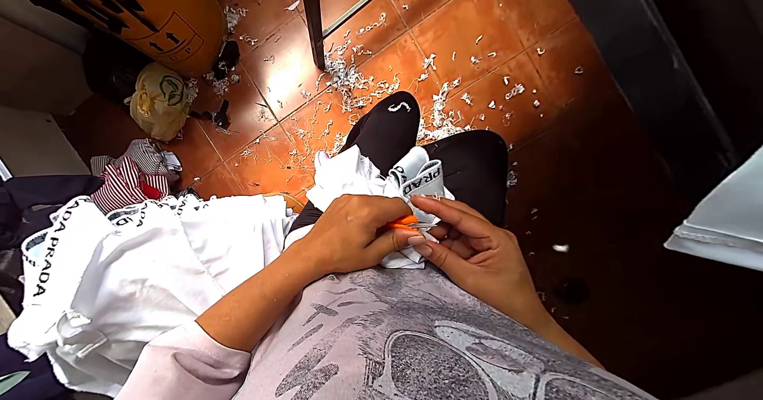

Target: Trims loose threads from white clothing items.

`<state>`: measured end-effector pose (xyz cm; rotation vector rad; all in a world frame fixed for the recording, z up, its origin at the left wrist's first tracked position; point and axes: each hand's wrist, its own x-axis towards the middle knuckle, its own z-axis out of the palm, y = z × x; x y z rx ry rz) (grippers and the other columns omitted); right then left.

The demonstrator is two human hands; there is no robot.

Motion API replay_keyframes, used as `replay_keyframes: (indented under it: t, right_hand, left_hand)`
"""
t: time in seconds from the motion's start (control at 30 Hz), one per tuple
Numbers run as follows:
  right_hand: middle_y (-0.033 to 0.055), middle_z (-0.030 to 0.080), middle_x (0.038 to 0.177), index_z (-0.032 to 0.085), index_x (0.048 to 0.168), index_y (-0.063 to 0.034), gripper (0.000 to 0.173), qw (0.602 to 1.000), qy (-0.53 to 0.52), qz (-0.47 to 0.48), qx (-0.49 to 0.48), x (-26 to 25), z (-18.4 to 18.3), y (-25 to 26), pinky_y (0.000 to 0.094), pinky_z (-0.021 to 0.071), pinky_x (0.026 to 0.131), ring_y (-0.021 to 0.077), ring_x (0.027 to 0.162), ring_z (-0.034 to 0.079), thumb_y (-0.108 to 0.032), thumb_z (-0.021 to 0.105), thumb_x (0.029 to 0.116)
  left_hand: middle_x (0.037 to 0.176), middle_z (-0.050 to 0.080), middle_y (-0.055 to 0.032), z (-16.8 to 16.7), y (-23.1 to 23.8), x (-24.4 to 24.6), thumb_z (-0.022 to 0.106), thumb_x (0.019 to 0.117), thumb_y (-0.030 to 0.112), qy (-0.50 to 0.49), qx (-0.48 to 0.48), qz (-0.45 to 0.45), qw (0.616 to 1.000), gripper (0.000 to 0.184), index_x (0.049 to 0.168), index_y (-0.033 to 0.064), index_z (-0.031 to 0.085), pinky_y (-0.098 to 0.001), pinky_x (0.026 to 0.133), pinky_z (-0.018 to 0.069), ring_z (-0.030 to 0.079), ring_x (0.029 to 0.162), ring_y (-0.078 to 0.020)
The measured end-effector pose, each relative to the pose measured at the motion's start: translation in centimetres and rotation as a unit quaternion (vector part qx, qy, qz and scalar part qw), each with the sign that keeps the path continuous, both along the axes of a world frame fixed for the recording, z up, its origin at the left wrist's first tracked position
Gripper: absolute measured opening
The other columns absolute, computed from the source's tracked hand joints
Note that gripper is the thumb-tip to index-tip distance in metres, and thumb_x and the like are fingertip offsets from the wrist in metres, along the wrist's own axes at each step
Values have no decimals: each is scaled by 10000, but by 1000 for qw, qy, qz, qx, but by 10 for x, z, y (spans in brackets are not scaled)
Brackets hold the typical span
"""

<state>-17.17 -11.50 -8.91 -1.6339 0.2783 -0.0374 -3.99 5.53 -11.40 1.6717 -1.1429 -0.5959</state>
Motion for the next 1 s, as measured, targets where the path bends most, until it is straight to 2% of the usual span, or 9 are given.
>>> replay_keyframes:
  t: [0.1, 0.2, 0.27, 0.33, 0.47, 0.6, 0.7, 0.8, 1.0]
  right_hand:
    - [-24, 607, 1353, 595, 1422, -71, 581, 999, 6, -17, 47, -2, 0, -3, 160, 607, 734, 2, 796, 676, -26, 762, 868]
    - [-33, 677, 1311, 616, 1384, -125, 496, 990, 51, -130, -24, -14, 1, -27, 233, 610, 860, 49, 992, 706, -170, 761, 912]
    - [76, 388, 1611, 491, 1516, -102, 685, 946, 138, -178, -234, -35, -4, -60, 371, 457, 1123, 168, 1419, 452, -393, 716, 937]
    - [317, 90, 1669, 416, 1557, -39, 797, 906, 180, -154, -350, -50, -7, -79, 670, 277, 1149, 491, 1519, 193, -458, 662, 924]
    - [123, 625, 1374, 639, 1308, -37, 483, 960, 36, -67, -271, -42, -2, -52, 308, 553, 975, 146, 1224, 622, -387, 667, 977]
    - [113, 644, 1179, 669, 1288, -37, 341, 940, -111, 56, -317, -6, -5, -23, 163, 507, 918, 90, 1067, 623, -203, 636, 992]
    - [96, 718, 1125, 787, 1035, -34, 172, 958, -131, 59, -250, 6, -10, -25, 143, 522, 926, 49, 1035, 665, -89, 645, 955]
    - [31, 765, 1081, 780, 1000, -29, 173, 981, -121, 65, -139, 6, -11, -31, 180, 566, 942, 36, 1030, 707, -134, 643, 991]
    - [-104, 722, 827, 607, 973, -157, 194, 996, -42, 56, -56, -3, -11, -23, 177, 619, 663, 2, 715, 708, -302, 525, 1074]
  left_hand:
    - [817, 662, -79, -6, -1, -2, 717, 931, 280, 111, -39, -15, 993, 420, 1159, -65, 644, -264, 641, 525, 608, 702, -87]
    - [795, 712, -77, -11, 1, -8, 711, 887, 70, 122, -51, -3, 991, 122, 954, -29, 732, -255, 654, 539, 648, 706, -82]
    - [825, 724, -96, -11, 5, -16, 701, 865, 25, 70, -80, 33, 994, 97, 935, -29, 742, -265, 727, 567, 678, 770, -112]
    - [801, 719, -112, -9, 8, -24, 675, 833, 28, -7, -108, 69, 992, 108, 912, -19, 732, -308, 754, 549, 685, 782, -170]
    - [718, 655, -89, -7, 7, -31, 635, 876, 48, -83, -136, 93, 983, 68, 864, 16, 693, -301, 735, 491, 622, 715, -178]
    - [735, 657, -92, -7, 6, -31, 629, 896, 38, -95, -148, 93, 980, 60, 882, 20, 684, -304, 793, 501, 633, 754, -185]
    - [731, 639, -89, -6, 9, -31, 632, 902, 36, -88, -153, 93, 980, 53, 882, 19, 677, -298, 808, 498, 622, 764, -185]
    - [740, 648, -94, -6, 14, -31, 622, 895, 27, -66, -144, 97, 982, 63, 871, 10, 678, -283, 798, 497, 625, 770, -174]
    - [892, 676, -81, 7, 24, -9, 717, 900, 217, 84, -52, 3, 995, 304, 1032, -54, 681, -223, 762, 548, 636, 842, -77]
